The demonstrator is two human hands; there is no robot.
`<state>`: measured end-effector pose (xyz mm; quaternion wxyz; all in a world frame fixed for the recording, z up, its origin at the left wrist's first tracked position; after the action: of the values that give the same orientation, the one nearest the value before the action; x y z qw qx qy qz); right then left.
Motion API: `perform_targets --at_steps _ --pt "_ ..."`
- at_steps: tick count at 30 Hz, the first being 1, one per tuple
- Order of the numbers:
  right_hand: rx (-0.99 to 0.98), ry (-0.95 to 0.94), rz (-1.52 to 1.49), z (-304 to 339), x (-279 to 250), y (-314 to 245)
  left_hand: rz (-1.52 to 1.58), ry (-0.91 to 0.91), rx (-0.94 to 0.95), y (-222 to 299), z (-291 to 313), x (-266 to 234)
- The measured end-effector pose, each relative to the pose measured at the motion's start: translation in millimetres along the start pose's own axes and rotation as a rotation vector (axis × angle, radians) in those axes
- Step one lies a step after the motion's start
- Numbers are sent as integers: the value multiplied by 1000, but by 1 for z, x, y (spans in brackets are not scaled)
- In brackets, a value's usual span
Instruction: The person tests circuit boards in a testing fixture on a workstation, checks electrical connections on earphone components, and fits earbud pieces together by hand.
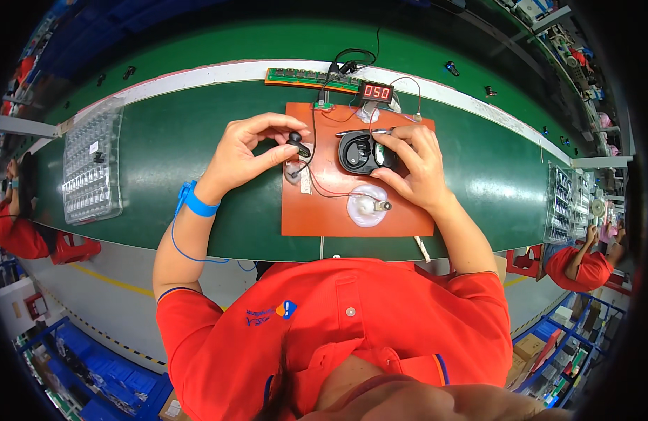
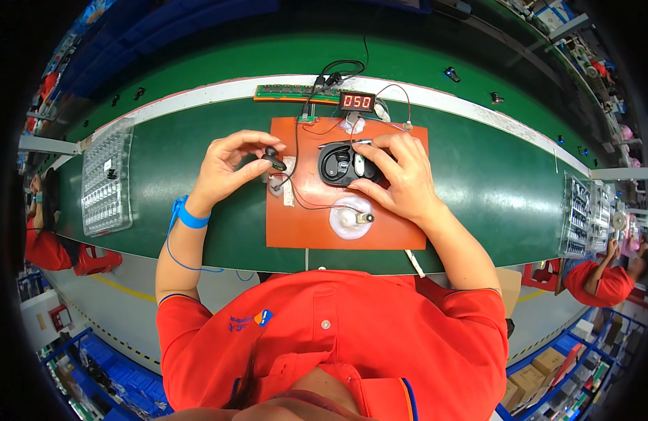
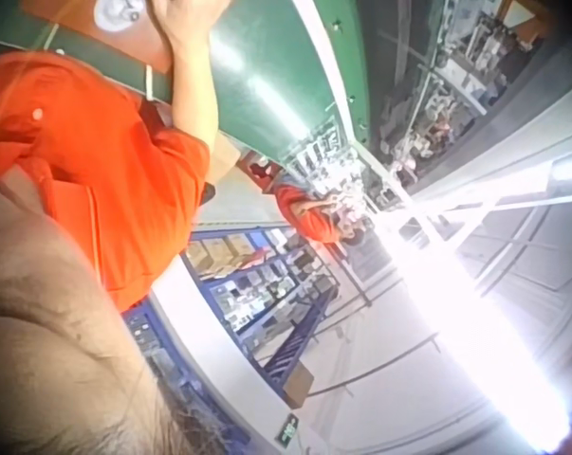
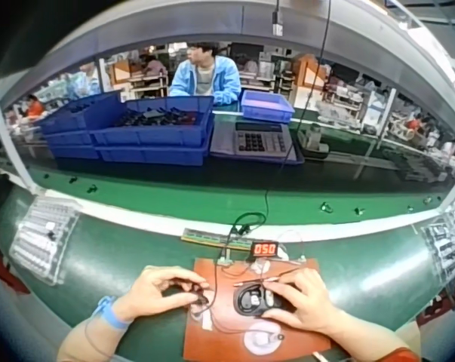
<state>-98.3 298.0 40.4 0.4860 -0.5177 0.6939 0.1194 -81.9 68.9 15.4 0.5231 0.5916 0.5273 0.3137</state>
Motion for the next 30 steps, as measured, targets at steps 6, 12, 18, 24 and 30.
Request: perform_targets --at_steps 6,12,18,24,30 --pt "6 4 -8 1 -1 0 54 10 7 -2 1 2" --pt "-3 29 -12 -1 -1 -3 -207 -181 110 20 10 39" --pt "60 76 -5 0 -2 -5 -254 -203 173 23 12 52" --pt "82 71 33 -2 -1 -4 -257 -296 225 28 12 61" --pt "196 67 -149 1 3 1 -309 -323 301 32 17 75"
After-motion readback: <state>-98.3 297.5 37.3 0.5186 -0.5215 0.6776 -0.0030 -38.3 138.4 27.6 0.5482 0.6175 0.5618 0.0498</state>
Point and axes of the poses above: each hand's wrist, its own z-axis away from the middle knuckle, its own x-axis out of the palm, y = z × x, the point moved 8 cm from there along -z, towards the middle knuckle, and after that the axes turned 3 degrees about -z, right-handed, at the moved point
